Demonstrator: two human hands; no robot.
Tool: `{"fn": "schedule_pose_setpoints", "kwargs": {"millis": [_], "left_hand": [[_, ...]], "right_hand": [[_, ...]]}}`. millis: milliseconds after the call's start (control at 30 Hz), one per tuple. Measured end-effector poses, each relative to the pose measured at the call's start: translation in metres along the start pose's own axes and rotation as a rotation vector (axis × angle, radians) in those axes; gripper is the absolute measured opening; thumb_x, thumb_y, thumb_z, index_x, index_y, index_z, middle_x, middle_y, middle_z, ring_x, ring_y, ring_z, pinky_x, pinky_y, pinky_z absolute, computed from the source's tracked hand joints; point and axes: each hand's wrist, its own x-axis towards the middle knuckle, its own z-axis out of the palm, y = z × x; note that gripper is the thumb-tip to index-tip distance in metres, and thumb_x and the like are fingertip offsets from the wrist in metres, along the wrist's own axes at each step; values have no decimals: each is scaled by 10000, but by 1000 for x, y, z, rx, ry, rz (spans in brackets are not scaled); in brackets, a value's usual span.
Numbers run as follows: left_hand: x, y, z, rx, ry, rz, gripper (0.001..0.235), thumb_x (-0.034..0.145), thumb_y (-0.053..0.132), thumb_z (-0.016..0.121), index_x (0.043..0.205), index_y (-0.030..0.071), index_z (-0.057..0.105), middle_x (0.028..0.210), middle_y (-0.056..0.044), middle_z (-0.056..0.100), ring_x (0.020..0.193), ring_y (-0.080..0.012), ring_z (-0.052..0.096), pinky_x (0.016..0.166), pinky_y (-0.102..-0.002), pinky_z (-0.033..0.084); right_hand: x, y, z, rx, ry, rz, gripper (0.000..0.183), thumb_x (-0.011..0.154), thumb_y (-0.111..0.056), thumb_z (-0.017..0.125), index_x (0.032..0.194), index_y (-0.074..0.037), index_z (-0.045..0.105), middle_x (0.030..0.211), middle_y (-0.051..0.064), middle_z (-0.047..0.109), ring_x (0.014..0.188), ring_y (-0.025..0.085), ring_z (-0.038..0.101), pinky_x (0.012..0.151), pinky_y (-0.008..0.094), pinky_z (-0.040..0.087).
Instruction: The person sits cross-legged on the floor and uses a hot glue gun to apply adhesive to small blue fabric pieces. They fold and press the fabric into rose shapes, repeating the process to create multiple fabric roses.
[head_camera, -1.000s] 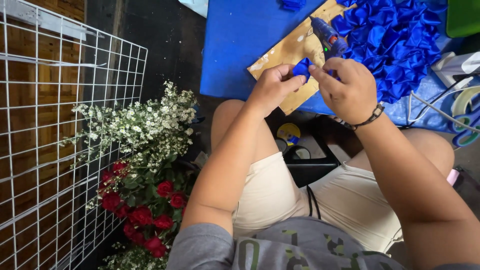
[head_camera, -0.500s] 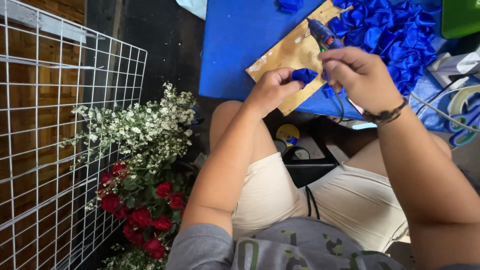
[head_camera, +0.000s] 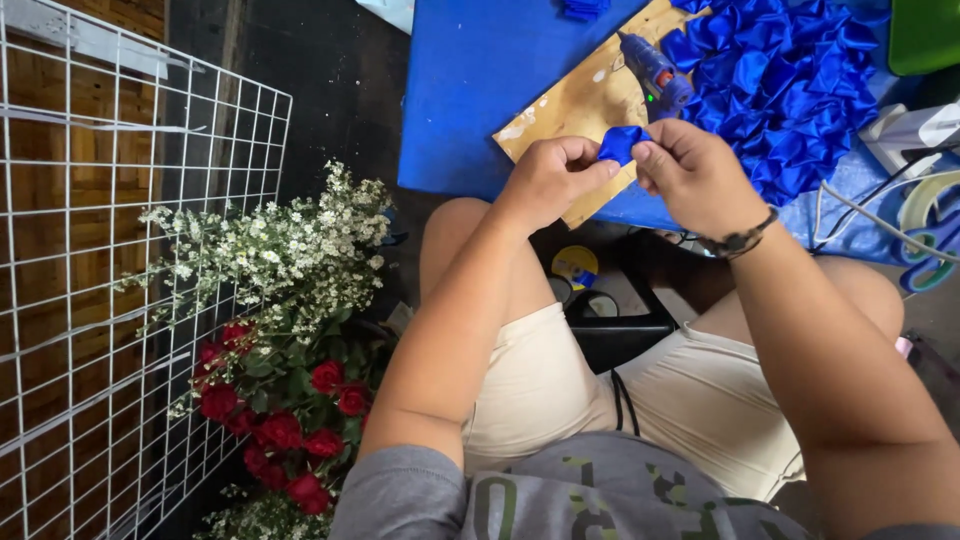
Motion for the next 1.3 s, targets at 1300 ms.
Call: {"fn": "schedule_pose_setpoints", "kwargs": {"millis": [1300], "left_hand": [[-2, -3, -1, 39, 8, -11, 232, 781, 404, 796, 777, 175, 766, 691, -1, 702, 713, -127, 682, 671, -275, 536]], "right_hand": [[-14, 8, 22, 446, 244, -89, 371, 1154, -246, 443, 1304, 53, 603, 996, 128, 603, 814, 190, 649, 686, 286, 549]]}}
